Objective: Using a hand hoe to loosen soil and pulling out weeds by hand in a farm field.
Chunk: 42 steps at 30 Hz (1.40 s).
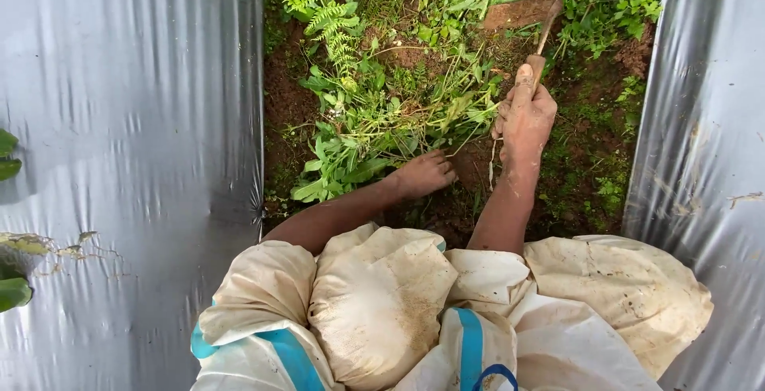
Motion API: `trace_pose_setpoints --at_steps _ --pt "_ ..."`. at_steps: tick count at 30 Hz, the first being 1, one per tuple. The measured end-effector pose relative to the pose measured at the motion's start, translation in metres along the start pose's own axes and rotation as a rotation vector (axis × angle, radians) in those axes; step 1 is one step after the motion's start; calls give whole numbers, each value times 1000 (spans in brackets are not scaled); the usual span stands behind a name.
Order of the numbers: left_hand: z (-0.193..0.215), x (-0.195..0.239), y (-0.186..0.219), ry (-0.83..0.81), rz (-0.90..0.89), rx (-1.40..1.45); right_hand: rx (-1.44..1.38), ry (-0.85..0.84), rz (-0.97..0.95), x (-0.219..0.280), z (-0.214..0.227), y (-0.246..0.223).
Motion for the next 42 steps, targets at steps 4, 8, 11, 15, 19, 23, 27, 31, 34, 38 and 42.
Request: trace_pose_setpoints --at_steps 4,8,11,15,19,23,27,31,34,38,42 --pt "28 -20 -76 13 233 -33 -13 56 4 -3 8 5" --pt "78 -36 -174 -387 734 -317 -44 70 20 -2 8 3" --pt "80 -19 -208 -489 1064 -172 -42 74 -170 -7 2 34" --pt "82 34 -213 -666 1534 28 -320 184 -307 10 -2 86" --pt "74 78 -197 -504 1574 124 -839 -84 -238 -7 -14 136" --pt "57 61 -174 -493 1434 146 -627 158 -344 7 -19 100" --pt "28 27 -133 -471 1296 216 -630 120 -358 5 -18 98" --pt "18 5 -83 -772 1004 91 -700 76 -304 2 -10 86" --pt "-3 19 -78 -883 889 -30 -715 71 -283 2 -8 79" --pt "1 29 -120 -804 1080 -96 -624 156 -340 6 -4 78" --pt "-29 70 -157 -868 1087 -92 -641 130 -352 7 -6 78"
Point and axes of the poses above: each hand's wrist, its own x-axis away from the middle knuckle, its own z-axis out of the back of the hand, y = z × x, the point moved 9 cm from there along -x, towards the middle knuckle, and after that the axes turned 4 degrees about x, right-handed, at the moved point
